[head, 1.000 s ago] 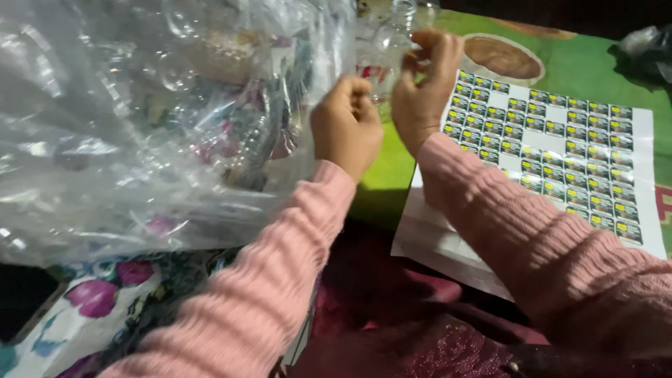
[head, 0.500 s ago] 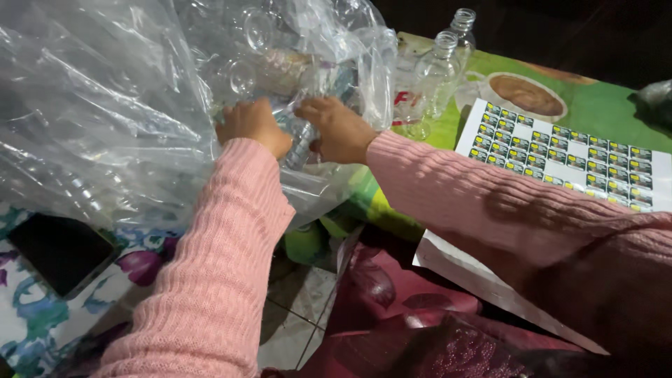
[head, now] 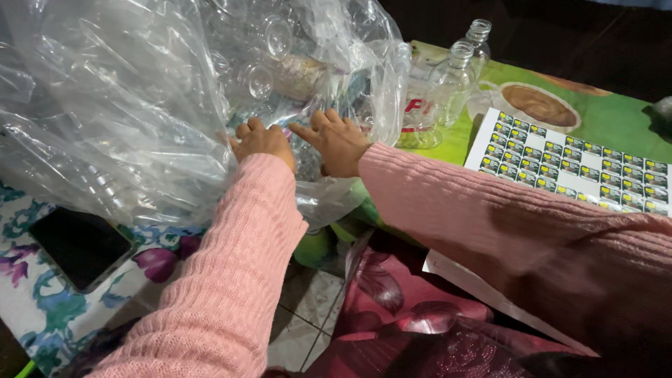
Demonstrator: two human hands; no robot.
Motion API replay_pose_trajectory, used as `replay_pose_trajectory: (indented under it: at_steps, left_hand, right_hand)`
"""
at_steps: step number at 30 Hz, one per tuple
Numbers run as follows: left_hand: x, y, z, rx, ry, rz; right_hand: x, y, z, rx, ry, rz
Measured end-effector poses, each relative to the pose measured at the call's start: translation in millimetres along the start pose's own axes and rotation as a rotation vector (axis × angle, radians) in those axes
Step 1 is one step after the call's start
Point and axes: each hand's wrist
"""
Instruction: The person removes empty plastic bottles from a large bag and places them on a table. They then peel labels from a sheet and apply them to the bottles one by one, setting each labeled bottle aside.
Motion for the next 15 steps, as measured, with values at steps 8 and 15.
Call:
replay_pose_trajectory:
  at_steps: [8, 15]
  left_hand:
    - [3, 3, -4, 0.024, -0.014, -0.034]
    - [1, 19, -12, -0.095, -0.073, -0.149]
  right_hand:
    - [-8, -13, 4, -0.313, 0.239, 0.192]
    - [-8, -10, -8, -0.179, 0.103, 0.154]
Point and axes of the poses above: each hand's wrist, its own z-axis towards the middle knuckle, its own y-axis out of the back of the hand, x = y × z, and after that the axes turned 13 degrees about -y, right-handed
